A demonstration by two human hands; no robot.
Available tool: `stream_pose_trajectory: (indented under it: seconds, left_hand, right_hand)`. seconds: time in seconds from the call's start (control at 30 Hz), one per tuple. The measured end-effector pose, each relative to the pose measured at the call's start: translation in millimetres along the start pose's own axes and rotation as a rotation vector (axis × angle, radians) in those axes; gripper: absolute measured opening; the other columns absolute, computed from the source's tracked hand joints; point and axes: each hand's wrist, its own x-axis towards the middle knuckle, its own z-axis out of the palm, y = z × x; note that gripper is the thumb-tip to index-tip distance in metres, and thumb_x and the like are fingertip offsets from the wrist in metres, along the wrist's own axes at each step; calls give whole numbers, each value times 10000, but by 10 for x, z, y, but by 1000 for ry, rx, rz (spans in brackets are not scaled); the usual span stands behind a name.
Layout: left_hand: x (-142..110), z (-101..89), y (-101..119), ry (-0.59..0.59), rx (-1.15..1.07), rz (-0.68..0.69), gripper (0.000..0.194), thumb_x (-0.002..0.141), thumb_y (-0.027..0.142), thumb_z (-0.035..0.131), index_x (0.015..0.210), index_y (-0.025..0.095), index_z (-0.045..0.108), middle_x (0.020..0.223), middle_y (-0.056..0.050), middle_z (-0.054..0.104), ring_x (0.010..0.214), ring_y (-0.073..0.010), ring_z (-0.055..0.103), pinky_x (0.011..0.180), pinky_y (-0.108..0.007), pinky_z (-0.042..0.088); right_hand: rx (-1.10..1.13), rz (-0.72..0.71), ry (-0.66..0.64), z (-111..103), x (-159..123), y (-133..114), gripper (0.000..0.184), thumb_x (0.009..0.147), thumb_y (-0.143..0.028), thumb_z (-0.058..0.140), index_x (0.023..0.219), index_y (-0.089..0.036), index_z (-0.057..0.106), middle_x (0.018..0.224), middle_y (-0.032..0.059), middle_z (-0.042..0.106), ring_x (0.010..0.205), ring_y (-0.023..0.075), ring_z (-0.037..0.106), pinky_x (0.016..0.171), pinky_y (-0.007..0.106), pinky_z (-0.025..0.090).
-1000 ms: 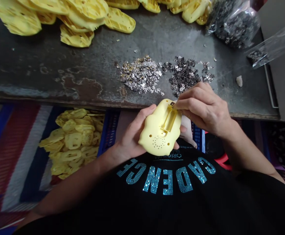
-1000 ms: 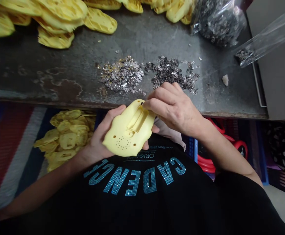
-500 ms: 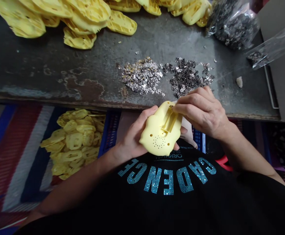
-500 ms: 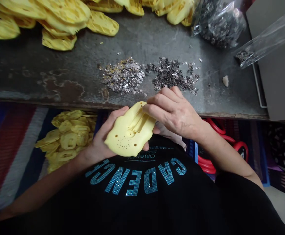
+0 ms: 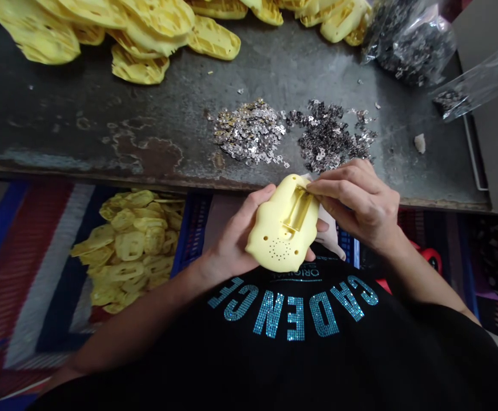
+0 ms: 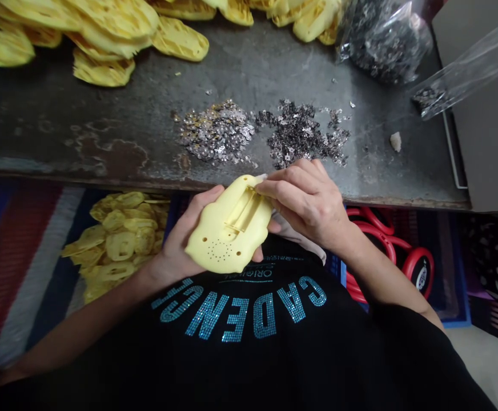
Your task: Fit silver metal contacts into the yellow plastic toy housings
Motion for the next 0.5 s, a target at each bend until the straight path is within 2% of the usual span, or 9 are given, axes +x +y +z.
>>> stream_pose_trajectory:
  seconds: [0.1, 0.23, 0.33, 0.4, 0.5]
  left_hand:
    - [-29, -21, -22, 27, 10, 26, 588, 1048, 550, 666, 1433, 109, 711, 991, -171, 869, 719, -324, 841, 566, -354, 685]
    - [-16, -78, -32, -25, -8, 8, 640, 1049, 607, 656, 1458, 117, 692, 1058, -185, 873, 735, -327, 855, 582, -345, 684]
    - [24, -80, -48, -54, -18, 11, 674, 1041, 619, 664, 1521, 146, 648, 1066, -163, 875, 701, -309, 847, 589, -353, 684]
    - [41, -51, -73, -15, 16, 63, 661, 1039, 610, 681, 1529, 168, 641, 1055, -136, 872, 733, -294, 848, 599, -337, 680]
    - [35, -14, -126, 137, 159, 223, 560, 1012, 550, 775, 1448, 208, 690, 1078, -81, 862, 845, -262, 842, 672, -306, 688]
  right_hand:
    - [35, 18, 6, -13, 27, -8, 198, 1081, -229, 717, 1268, -286, 752, 1137, 39, 849, 938, 207, 756, 854, 397, 566]
    - [140, 86, 21, -56, 85, -7, 163, 1082, -237, 714, 1215, -297, 787, 1131, 33, 845, 975, 208, 770, 891, 396, 597]
    - [246, 158, -48, -107, 142, 20, 149, 1078, -317, 738, 1208, -280, 799, 1186, 49, 838, 1070, 219, 775, 934, 389, 617]
    - [311, 208, -131, -141, 186, 43, 216, 1062, -386, 766, 1229, -252, 791, 1194, 56, 829, 1071, 213, 767, 908, 363, 621]
    - [342, 240, -254, -167, 254, 58, 269, 1045, -376, 778, 1248, -199, 765, 1153, 57, 813, 983, 181, 742, 855, 322, 607]
